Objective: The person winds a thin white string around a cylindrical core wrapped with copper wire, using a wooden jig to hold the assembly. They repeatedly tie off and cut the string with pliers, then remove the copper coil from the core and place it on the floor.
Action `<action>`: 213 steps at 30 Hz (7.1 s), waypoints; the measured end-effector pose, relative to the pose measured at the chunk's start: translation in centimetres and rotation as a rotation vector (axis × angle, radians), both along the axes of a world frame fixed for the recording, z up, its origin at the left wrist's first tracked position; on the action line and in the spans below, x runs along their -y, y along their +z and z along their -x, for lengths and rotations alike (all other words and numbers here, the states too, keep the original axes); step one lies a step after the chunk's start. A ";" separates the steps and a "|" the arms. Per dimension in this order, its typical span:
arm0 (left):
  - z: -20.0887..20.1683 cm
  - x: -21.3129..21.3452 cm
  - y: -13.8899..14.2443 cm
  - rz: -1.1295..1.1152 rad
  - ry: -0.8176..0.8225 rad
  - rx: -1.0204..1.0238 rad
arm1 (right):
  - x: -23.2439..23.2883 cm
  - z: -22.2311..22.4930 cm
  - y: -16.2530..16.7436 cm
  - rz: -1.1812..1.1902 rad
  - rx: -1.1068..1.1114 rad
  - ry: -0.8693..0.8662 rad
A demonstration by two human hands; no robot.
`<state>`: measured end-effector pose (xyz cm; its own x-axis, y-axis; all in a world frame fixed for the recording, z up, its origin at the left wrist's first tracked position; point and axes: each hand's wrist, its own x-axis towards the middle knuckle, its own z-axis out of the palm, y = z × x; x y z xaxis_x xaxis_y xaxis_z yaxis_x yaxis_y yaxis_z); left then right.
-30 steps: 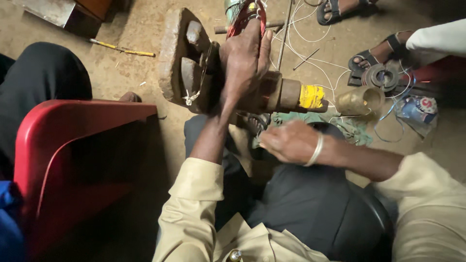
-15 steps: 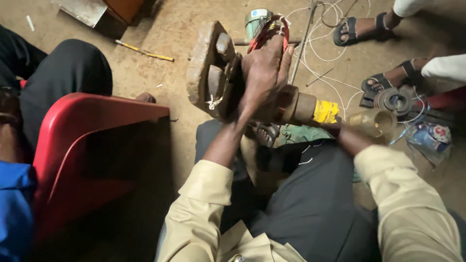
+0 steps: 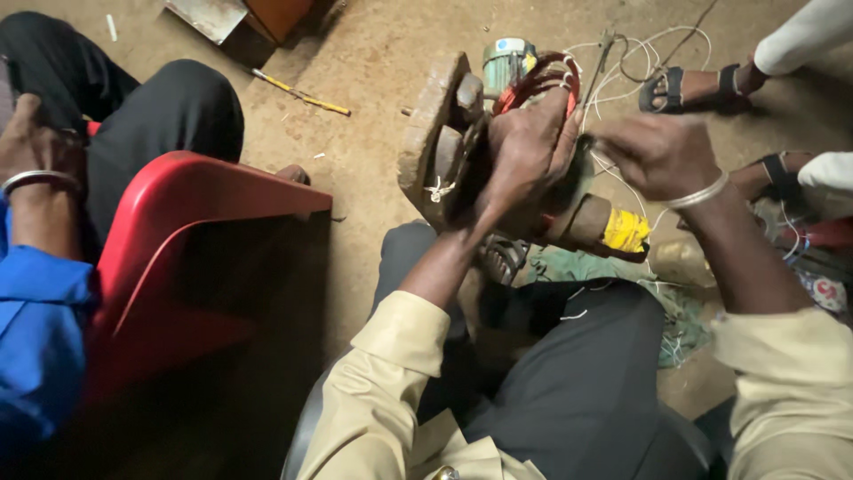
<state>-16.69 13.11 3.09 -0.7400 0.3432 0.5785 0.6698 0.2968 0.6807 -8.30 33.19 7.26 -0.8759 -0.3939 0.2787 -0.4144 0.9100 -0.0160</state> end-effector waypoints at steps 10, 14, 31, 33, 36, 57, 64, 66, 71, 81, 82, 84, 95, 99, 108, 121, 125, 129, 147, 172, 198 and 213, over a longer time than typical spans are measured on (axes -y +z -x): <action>-0.3 0.6 0.3 0.000 0.027 0.057 | 7.9 -9.5 -16.7 0.153 0.547 0.104; -0.6 0.1 0.2 -0.137 -0.012 0.003 | 12.1 -12.6 -7.4 0.031 0.539 0.030; 0.1 -0.2 -0.7 -0.037 0.020 -0.029 | 1.8 -4.6 -16.8 0.251 0.377 -0.005; -0.1 0.1 -0.5 -0.065 0.002 -0.011 | 4.9 -8.9 -17.9 0.229 0.538 0.013; -0.5 0.1 -0.5 -0.071 0.001 0.045 | 10.4 -12.3 -13.7 -0.031 0.725 0.000; -1.1 1.0 1.7 -0.014 0.006 0.019 | 7.2 -11.2 -15.8 0.294 0.628 0.038; -1.5 -0.3 0.5 -0.015 -0.020 0.003 | 7.6 -9.5 2.6 0.081 0.088 0.299; -1.6 -0.3 0.3 -0.005 -0.020 0.010 | 3.1 -6.1 4.5 -0.032 -0.016 0.091; -1.7 -0.2 0.4 -0.045 -0.021 0.033 | -3.8 0.6 -5.6 0.195 -0.041 -0.109; -1.4 0.3 1.1 0.000 -0.030 -0.006 | 11.1 -10.8 -11.0 -0.098 0.695 0.081; -1.4 0.3 1.2 0.004 -0.040 -0.004 | 11.6 -11.3 -7.7 -0.113 0.577 0.143; -1.5 0.2 1.2 0.014 -0.048 -0.005 | 10.7 -11.1 -1.3 -0.087 0.264 0.230; -1.3 0.0 1.4 0.026 -0.050 0.033 | -1.8 -1.3 -13.6 0.202 0.237 -0.157; -1.3 0.2 1.6 -0.016 -0.037 -0.012 | 5.0 -11.2 -17.1 0.222 0.676 0.017; -1.9 0.9 1.4 -0.002 -0.081 0.039 | 4.9 -6.2 3.4 -0.098 -0.214 0.205; -0.8 0.3 0.5 -0.003 -0.058 -0.025 | 9.7 -11.7 -15.9 0.060 0.668 0.043; -0.9 0.1 0.3 0.032 -0.058 -0.016 | 9.9 -12.3 -3.1 -0.101 0.304 0.249; -1.4 0.0 0.2 -0.048 -0.078 -0.009 | 1.9 -5.7 3.5 -0.231 -0.154 0.055; -1.8 0.8 1.3 -0.081 -0.085 -0.004 | 7.0 -9.4 2.0 0.028 -0.051 0.320; -1.4 0.4 0.8 0.014 -0.076 -0.005 | -1.5 -0.7 0.4 0.028 -0.232 -0.039; -1.2 -0.5 0.1 0.072 -0.037 -0.011 | 0.8 -3.2 -15.5 0.230 0.315 -0.063; -1.5 0.5 1.0 -0.043 -0.076 -0.012 | -3.3 0.1 -2.7 0.259 -0.060 -0.153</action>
